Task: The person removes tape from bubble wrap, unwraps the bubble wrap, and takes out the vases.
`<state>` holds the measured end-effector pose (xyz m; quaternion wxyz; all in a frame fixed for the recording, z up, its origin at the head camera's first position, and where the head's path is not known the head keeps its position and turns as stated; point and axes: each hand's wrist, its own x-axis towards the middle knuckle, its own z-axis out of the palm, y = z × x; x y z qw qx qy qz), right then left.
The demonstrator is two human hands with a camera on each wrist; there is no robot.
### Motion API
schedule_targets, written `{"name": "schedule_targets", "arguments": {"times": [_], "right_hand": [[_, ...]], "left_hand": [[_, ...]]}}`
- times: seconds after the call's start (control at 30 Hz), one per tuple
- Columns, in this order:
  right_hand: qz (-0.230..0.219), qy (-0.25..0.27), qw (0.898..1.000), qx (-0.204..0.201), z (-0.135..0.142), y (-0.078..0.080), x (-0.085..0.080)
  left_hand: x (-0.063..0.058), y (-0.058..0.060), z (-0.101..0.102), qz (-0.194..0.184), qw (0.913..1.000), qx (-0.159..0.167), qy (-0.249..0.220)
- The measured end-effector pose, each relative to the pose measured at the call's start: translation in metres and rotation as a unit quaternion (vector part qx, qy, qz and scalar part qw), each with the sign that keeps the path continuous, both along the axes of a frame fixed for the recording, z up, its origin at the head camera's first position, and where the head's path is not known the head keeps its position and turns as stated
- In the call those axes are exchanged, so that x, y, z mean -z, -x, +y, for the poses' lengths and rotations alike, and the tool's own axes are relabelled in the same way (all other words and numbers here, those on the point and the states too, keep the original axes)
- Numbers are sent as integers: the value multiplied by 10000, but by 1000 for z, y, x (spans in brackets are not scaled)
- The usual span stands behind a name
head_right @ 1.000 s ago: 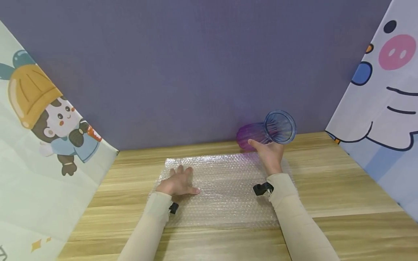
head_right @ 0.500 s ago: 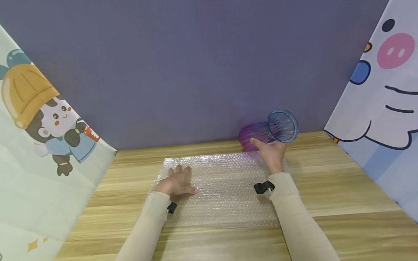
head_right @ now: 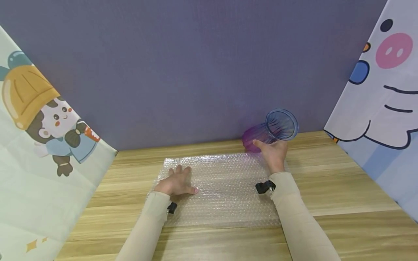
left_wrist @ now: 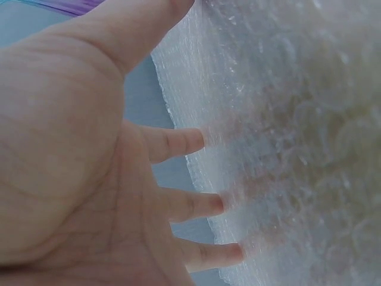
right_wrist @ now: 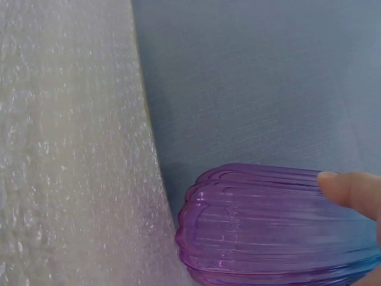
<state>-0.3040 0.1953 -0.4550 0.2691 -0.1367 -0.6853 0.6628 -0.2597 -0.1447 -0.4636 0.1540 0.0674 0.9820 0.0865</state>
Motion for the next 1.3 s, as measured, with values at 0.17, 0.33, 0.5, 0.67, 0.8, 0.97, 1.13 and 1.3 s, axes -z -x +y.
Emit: {"name": "schedule_targets", "arguments": {"times": [0.17, 0.33, 0.5, 0.67, 0.8, 0.97, 1.13, 1.3], "right_hand": [[-237, -189, 9995, 37, 1, 0, 1], [-371, -389, 9985, 47, 3, -2, 3], [-213, -479, 9986, 49, 4, -2, 6], [-290, -521, 9982, 78, 3, -1, 10], [-235, -539, 9983, 53, 3, 0, 12], [-317, -602, 9977, 64, 4, 0, 12], [-592, -767, 9953, 28, 6, -1, 10], [-747, -1147, 9906, 30, 8, 0, 11]], "left_hand": [[1, 1, 0, 21, 10000, 24, 22], [2, 2, 1, 39, 10000, 31, 34], [3, 2, 1, 43, 10000, 32, 32], [3, 1, 0, 44, 10000, 29, 12], [3, 1, 1, 55, 10000, 47, 22], [3, 1, 1, 66, 10000, 39, 17], [3, 1, 0, 66, 10000, 34, 11], [2, 0, 0, 67, 10000, 16, 24]]}}
